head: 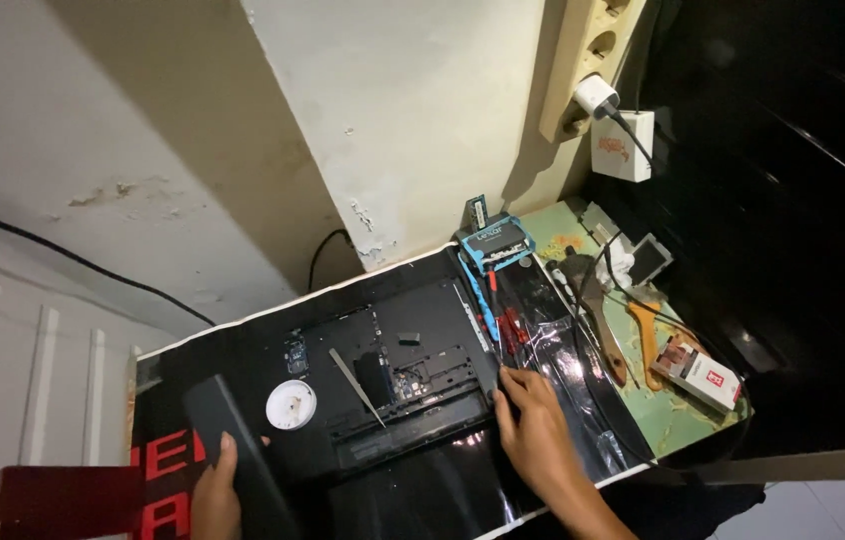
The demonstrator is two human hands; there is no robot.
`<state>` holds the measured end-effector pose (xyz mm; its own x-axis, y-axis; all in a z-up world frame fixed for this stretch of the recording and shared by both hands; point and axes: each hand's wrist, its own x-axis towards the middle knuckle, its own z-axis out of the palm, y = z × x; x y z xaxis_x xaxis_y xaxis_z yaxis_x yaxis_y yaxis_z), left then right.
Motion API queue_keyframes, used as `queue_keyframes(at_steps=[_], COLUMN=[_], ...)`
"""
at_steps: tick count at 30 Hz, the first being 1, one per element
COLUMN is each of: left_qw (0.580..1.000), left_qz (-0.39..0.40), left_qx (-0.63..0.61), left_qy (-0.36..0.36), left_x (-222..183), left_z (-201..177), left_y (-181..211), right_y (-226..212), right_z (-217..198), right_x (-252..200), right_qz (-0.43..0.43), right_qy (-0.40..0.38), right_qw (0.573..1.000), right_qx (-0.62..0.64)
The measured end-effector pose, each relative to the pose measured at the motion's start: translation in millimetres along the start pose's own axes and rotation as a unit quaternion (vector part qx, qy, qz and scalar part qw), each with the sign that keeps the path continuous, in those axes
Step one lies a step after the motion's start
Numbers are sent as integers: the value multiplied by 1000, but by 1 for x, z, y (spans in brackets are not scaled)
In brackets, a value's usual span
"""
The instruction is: Removing and inspecting internal components like RAM from a disassembled laptop on a workbench.
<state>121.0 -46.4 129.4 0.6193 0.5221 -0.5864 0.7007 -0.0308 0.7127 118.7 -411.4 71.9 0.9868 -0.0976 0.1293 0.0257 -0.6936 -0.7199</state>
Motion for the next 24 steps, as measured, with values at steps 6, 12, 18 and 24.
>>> queue_keyframes(at_steps=[6,12,18,24], left_qw=[989,1000,996,999], left_qz=[138,-13,-90,-28], left_qx=[-47,14,-8,16], left_qy=[21,-24,-19,17], left_x=[32,-20,-49,-33], left_z=[-2,8,27,40], left_y=[-38,4,25,0], right_y=[10,19,33,43], right_z=[-4,-19,-34,-39], right_x=[-9,-18,-19,-20], right_qz=[25,17,2,-2], right_qy=[-8,12,47,49], right_qw=[1000,1000,999,998], right_qx=[-11,-6,-18,-26])
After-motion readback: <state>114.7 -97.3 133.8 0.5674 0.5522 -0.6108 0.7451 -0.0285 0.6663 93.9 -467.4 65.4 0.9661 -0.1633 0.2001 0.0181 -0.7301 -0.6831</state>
